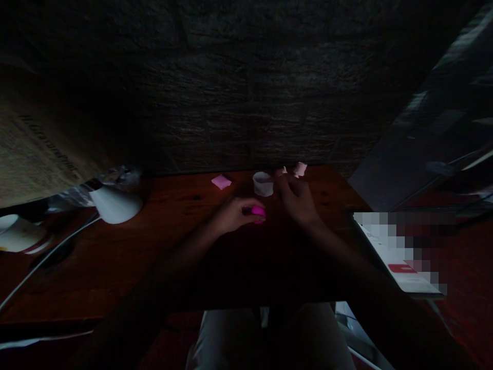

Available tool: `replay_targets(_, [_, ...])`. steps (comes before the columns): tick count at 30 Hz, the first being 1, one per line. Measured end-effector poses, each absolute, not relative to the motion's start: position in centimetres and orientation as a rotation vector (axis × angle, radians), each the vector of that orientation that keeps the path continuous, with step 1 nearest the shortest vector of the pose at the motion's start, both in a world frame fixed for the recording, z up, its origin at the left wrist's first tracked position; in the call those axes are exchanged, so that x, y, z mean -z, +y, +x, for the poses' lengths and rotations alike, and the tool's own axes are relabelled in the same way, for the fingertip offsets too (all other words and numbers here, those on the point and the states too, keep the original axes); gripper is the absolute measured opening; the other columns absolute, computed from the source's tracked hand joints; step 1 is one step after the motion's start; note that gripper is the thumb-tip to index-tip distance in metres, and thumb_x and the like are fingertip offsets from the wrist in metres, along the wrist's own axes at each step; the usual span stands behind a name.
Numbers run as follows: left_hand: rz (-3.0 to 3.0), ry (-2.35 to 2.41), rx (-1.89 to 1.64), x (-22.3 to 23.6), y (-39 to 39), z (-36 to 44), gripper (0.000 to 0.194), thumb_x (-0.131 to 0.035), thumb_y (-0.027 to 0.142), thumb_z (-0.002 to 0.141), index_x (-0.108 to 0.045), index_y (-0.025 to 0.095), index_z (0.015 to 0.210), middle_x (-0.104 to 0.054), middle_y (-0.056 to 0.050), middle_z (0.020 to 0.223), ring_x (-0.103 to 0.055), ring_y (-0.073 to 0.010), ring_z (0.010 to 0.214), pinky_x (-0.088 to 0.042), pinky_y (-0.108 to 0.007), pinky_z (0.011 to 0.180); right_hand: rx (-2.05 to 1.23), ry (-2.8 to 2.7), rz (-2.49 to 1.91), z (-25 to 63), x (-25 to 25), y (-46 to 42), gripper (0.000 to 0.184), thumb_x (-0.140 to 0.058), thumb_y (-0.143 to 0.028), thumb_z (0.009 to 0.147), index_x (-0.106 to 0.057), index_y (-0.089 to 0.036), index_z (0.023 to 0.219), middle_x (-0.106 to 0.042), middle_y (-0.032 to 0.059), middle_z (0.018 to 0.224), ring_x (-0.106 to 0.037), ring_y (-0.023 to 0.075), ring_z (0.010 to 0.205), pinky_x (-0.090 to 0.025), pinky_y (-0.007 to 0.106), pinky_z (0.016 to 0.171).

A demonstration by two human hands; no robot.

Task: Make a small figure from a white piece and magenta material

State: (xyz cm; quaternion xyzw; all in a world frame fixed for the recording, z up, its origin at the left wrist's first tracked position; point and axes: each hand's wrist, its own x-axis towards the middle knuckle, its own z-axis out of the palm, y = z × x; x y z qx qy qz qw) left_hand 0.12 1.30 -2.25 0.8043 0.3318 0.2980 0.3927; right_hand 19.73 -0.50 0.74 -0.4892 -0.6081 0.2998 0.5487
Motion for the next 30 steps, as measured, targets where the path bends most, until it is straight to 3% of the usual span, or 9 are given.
replay_targets(6, [1.983,0.804,-0.789,3.4,1.3,0.2,0.023,-0.08,0.028,0.082,-0.075,0.017,0.101,-0.079,-0.007,0.105,-0.074,-0.0217,0.096,-0.057,-0.036,0.092,-0.699,-1.703,-1.095,19.8,0.3,-0.5,0.041,-0.062,-0.058,0.093,-0.073,-0.019,0.085,-0.075,0.0046,0.078,-0.067,0.0183,0.071,-0.05,0.03,0.069])
replay_targets(11, [1.857,0.658,-0.905,3.6,1.8,-0.9,0.06,-0.091,0.028,0.069,-0.066,0.018,0.123,-0.074,-0.012,0.126,-0.071,-0.0243,0.114,-0.053,-0.041,0.104,-0.713,-1.893,-1.023,20.2,0.5,-0.4,0.019,-0.069,-0.038,0.091,-0.077,-0.022,0.1,-0.08,0.006,0.102,-0.074,0.0215,0.092,-0.055,0.034,0.083])
replay_targets(14, [1.936,0.699,-0.907,3.1,2.2,-1.6,0.052,-0.089,0.03,0.072,-0.068,0.018,0.118,-0.074,-0.012,0.126,-0.07,-0.0254,0.118,-0.051,-0.043,0.107,-0.765,-1.983,-1.036,20.3,0.7,-0.3,0.02,-0.074,-0.034,0.087,-0.078,-0.022,0.103,-0.08,0.0058,0.105,-0.074,0.0217,0.094,-0.055,0.033,0.083])
replay_targets(18, [2.033,0.724,-0.802,2.9,2.2,-1.6,0.045,-0.086,0.034,0.076,-0.068,0.018,0.114,-0.08,-0.009,0.109,-0.075,-0.0234,0.102,-0.054,-0.039,0.098,-0.847,-2.023,-1.014,20.2,0.9,-0.4,0.02,-0.076,-0.032,0.086,-0.079,-0.023,0.103,-0.08,0.0049,0.102,-0.075,0.0205,0.091,-0.056,0.033,0.082])
replay_targets(22, [2.075,0.745,-0.78,2.9,1.8,-1.2,0.041,-0.088,0.033,0.074,-0.07,0.019,0.108,-0.08,-0.007,0.108,-0.075,-0.0224,0.1,-0.054,-0.035,0.093,-0.935,-2.033,-1.011,20.2,0.8,-0.5,0.02,-0.077,-0.029,0.085,-0.08,-0.025,0.105,-0.08,0.0049,0.106,-0.075,0.0204,0.092,-0.057,0.033,0.083])
replay_targets(30, [2.086,0.78,-0.686,2.9,2.1,-1.0,0.027,-0.085,0.032,0.076,-0.071,0.018,0.094,-0.08,-0.004,0.099,-0.075,-0.0202,0.092,-0.055,-0.032,0.085,-0.973,-1.999,-1.061,20.2,1.0,-0.2,0.013,-0.079,-0.021,0.081,-0.081,-0.023,0.094,-0.081,0.0035,0.097,-0.075,0.0199,0.088,-0.056,0.033,0.082])
